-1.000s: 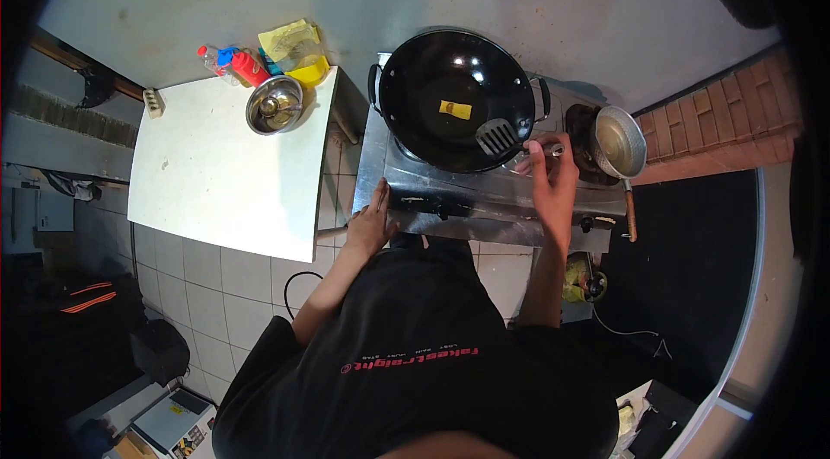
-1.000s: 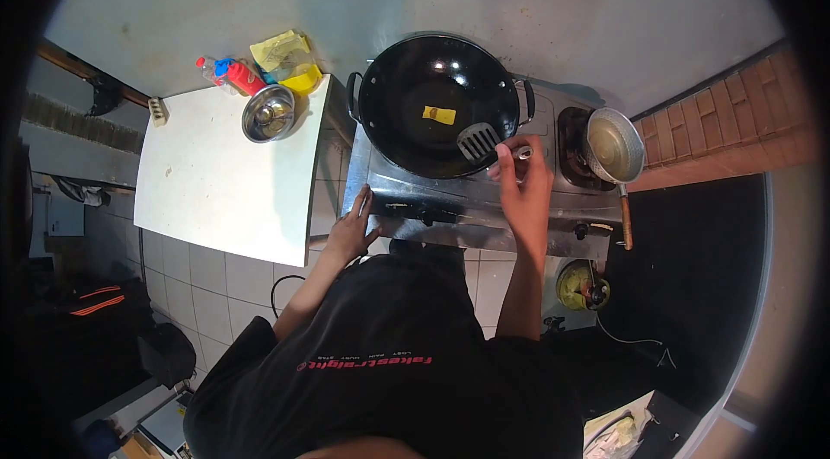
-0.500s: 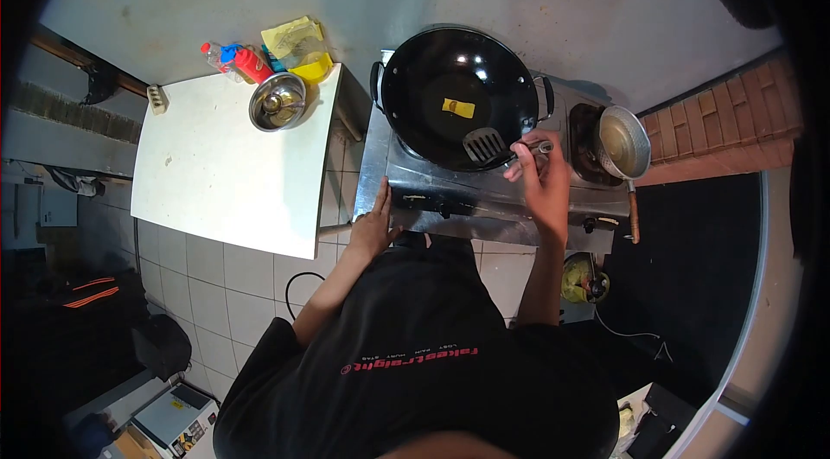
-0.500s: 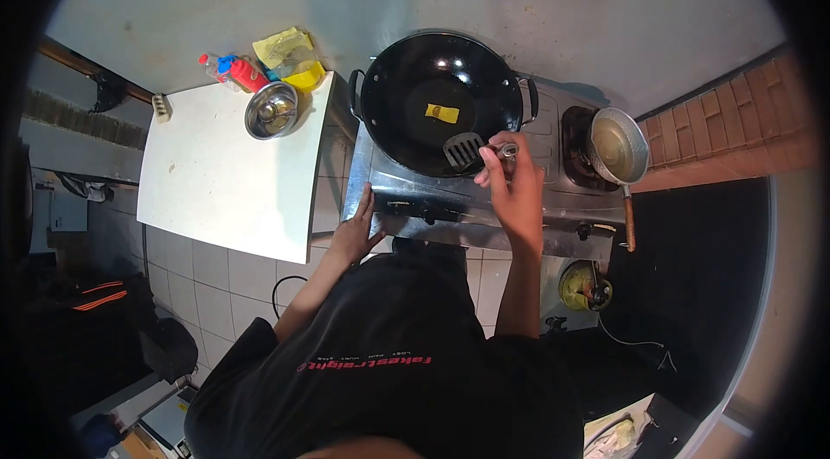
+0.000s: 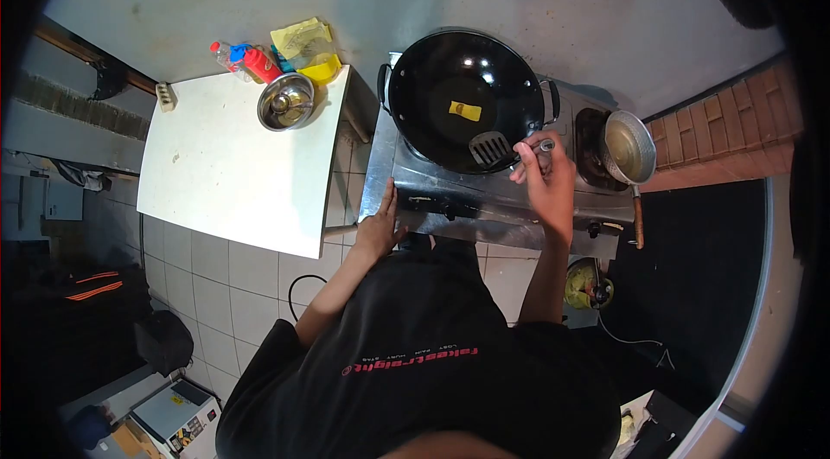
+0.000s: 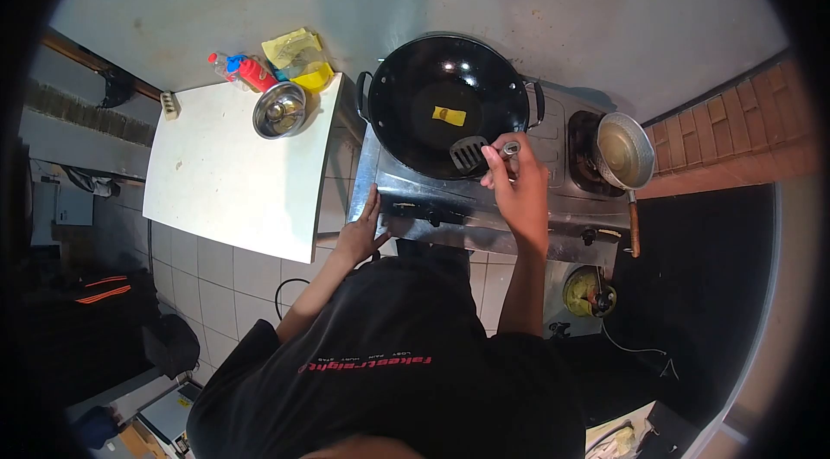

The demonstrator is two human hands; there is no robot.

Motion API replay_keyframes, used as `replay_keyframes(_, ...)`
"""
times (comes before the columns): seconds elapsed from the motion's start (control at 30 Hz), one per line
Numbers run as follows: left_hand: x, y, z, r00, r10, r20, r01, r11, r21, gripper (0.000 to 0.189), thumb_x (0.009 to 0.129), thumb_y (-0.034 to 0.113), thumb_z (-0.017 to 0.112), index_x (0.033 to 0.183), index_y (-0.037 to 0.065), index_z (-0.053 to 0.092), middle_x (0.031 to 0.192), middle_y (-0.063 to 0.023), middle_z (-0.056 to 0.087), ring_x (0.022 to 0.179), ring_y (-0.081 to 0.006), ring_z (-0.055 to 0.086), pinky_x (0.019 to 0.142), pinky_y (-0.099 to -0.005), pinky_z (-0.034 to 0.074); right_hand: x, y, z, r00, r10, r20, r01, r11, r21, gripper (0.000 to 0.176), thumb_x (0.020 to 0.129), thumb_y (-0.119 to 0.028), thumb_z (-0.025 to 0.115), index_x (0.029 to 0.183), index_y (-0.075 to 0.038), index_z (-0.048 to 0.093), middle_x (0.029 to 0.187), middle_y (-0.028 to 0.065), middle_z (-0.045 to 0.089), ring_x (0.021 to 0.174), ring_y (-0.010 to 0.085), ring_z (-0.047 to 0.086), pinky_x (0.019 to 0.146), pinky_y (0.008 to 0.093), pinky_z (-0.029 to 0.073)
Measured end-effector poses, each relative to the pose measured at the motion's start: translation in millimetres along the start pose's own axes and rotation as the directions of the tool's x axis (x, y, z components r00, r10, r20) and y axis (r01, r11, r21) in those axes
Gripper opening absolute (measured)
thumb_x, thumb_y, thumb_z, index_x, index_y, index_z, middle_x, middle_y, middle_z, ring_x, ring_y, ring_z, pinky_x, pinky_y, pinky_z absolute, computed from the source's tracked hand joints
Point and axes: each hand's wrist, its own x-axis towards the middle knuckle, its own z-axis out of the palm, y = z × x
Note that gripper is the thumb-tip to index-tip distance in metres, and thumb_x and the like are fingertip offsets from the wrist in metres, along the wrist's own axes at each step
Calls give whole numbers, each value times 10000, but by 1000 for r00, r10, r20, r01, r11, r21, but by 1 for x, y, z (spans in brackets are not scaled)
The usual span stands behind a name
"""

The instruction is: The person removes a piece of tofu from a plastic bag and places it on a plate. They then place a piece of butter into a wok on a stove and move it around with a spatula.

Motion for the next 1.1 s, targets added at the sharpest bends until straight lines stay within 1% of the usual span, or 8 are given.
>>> replay_keyframes(0.1, 0, 0, -1, 1000, -2, 9, 2, 1000, -14, 917, 857, 373, 668, 1504, -24, 154, 1613, -101, -77, 1030, -425, 626, 822, -483, 546, -1, 1, 0, 998, 9, -58, -8, 1000, 22, 115, 938, -100, 616, 934, -11, 543, 667, 40, 593, 573, 80, 596, 533, 233, 474)
replay_keyframes(0.43, 1, 7, -6, 999, -20, 25, 20, 1000, 13, 931, 862, 396, 659, 1503, -37, 139, 1611, -126, -69, 990, -416, 647, 801, -470, 553, -2, 11, -7, 995, 49, -89, -40, 994, 105, 177, 945, -147, 624, 902, 3, 540, 698, 66, 635, 558, 78, 595, 526, 227, 470)
replay_keyframes(0.73, 7, 8, -2, 996, -78, 41, 78, 997, 2, 916, 858, 418, 655, 1492, -48, 185, 1608, -138, -77, 1056, -412, 625, 842, -480, 543, 17, 46, -22, 974, 221, -52, -187, 909, 372, 299, 991, -262, 554, 798, -36, 580, 717, 10, 594, 498, 61, 523, 454, 207, 372)
replay_keyframes(0.83, 8, 3, 7, 999, -15, -47, 16, 1000, 14, 940, 846, 409, 663, 1487, -65, 165, 1606, -163, -50, 957, -412, 658, 797, -467, 547, 24, 50, -28, 974, 224, -44, -195, 916, 351, 336, 1005, -291, 524, 801, -32, 585, 740, 21, 597, 508, 70, 536, 448, 209, 387)
replay_keyframes(0.93, 9, 19, -7, 995, -97, -5, 96, 995, -34, 891, 867, 436, 635, 1471, -69, 219, 1602, -176, 32, 1055, -416, 620, 874, -464, 527, 29, 43, -32, 973, 228, -31, -194, 886, 420, 370, 1014, -315, 509, 817, -13, 590, 763, 52, 598, 556, 93, 568, 454, 231, 432)
replay_keyframes(1.03, 12, 21, -6, 994, -101, -42, 99, 994, -48, 891, 873, 436, 625, 1479, -62, 200, 1597, -186, 65, 1042, -417, 625, 865, -468, 531, 31, 41, -37, 979, 202, -4, -178, 873, 454, 365, 1021, -302, 496, 818, -10, 576, 779, 54, 589, 571, 96, 564, 471, 236, 433)
replay_keyframes(1.07, 12, 28, -15, 990, -137, -31, 134, 986, -97, 857, 879, 438, 623, 1468, -62, 252, 1584, -193, 143, 1141, -412, 576, 943, -443, 497, 33, 44, -39, 980, 199, 11, -182, 870, 457, 365, 1021, -302, 496, 818, -10, 576, 779, 54, 589, 571, 96, 564, 471, 236, 433)
replay_keyframes(1.1, 15, 23, -10, 988, -149, -34, 145, 985, -98, 857, 879, 438, 623, 1468, -62, 252, 1584, -193, 143, 1141, -412, 576, 943, -443, 497, 33, 49, -43, 987, 157, 24, -148, 860, 488, 357, 1023, -294, 494, 815, -13, 566, 781, 47, 578, 569, 92, 547, 478, 233, 420)
